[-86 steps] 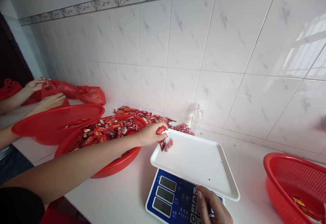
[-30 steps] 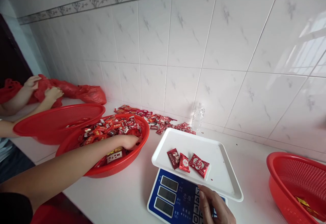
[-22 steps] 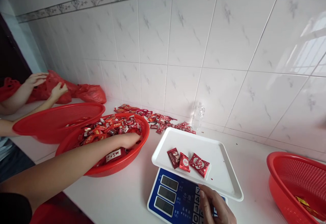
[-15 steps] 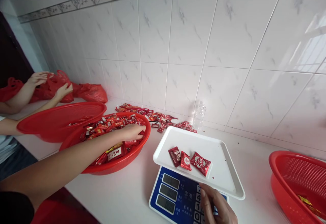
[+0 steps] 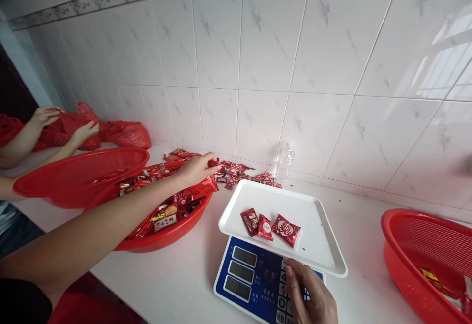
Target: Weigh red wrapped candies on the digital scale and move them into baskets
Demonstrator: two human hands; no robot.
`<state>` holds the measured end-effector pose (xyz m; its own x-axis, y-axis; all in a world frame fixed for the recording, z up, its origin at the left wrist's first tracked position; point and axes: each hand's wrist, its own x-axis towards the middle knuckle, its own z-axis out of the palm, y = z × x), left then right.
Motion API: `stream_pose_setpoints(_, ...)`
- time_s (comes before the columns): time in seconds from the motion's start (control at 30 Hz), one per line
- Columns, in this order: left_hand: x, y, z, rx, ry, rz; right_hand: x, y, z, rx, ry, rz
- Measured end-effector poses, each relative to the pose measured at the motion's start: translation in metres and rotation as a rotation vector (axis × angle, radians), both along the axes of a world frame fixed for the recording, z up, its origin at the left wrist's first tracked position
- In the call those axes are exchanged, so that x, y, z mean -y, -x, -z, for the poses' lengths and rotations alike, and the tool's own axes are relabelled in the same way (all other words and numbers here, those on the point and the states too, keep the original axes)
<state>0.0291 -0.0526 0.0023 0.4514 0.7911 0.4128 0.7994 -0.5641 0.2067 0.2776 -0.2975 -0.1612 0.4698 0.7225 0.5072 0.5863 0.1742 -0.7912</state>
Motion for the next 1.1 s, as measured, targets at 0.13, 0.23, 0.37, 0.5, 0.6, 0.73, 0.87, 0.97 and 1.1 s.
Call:
stream_pose_setpoints(0.13,0.013,-0.047,0.007,0.202,0.128,0.222,-0.001,0.001,-0.004,-0.004,-0.036,-0.013)
stream_pose_setpoints(0.23,0.024,-0.083,0.017,0.262,0.193,0.345,-0.003,0.002,-0.007,-0.025,-0.067,-0.009)
stream_pose_setpoints(0.37,0.033,-0.115,0.025,0.227,0.198,0.406,-0.004,0.002,-0.006,-0.024,-0.069,-0.028)
stream_pose_setpoints(0.5,0.04,-0.122,0.026,0.183,0.277,0.483,-0.004,0.0,-0.005,-0.016,-0.069,-0.029)
stream_pose_setpoints(0.6,0.048,-0.115,0.03,0.077,0.388,0.549,-0.004,0.001,-0.005,-0.017,-0.093,-0.031)
stream_pose_setpoints(0.73,0.06,-0.101,0.046,-0.149,0.443,0.592,-0.005,0.004,-0.006,-0.053,-0.101,-0.075)
stream_pose_setpoints(0.87,0.07,-0.09,0.062,-0.188,0.48,0.533,-0.006,0.004,-0.006,-0.022,-0.118,-0.083)
stream_pose_setpoints(0.97,0.076,-0.081,0.067,0.036,0.375,0.553,-0.007,-0.001,-0.005,0.044,-0.143,-0.07)
stream_pose_setpoints(1.1,0.086,-0.066,0.076,0.441,0.237,0.457,-0.007,-0.011,-0.004,0.202,-0.174,-0.052)
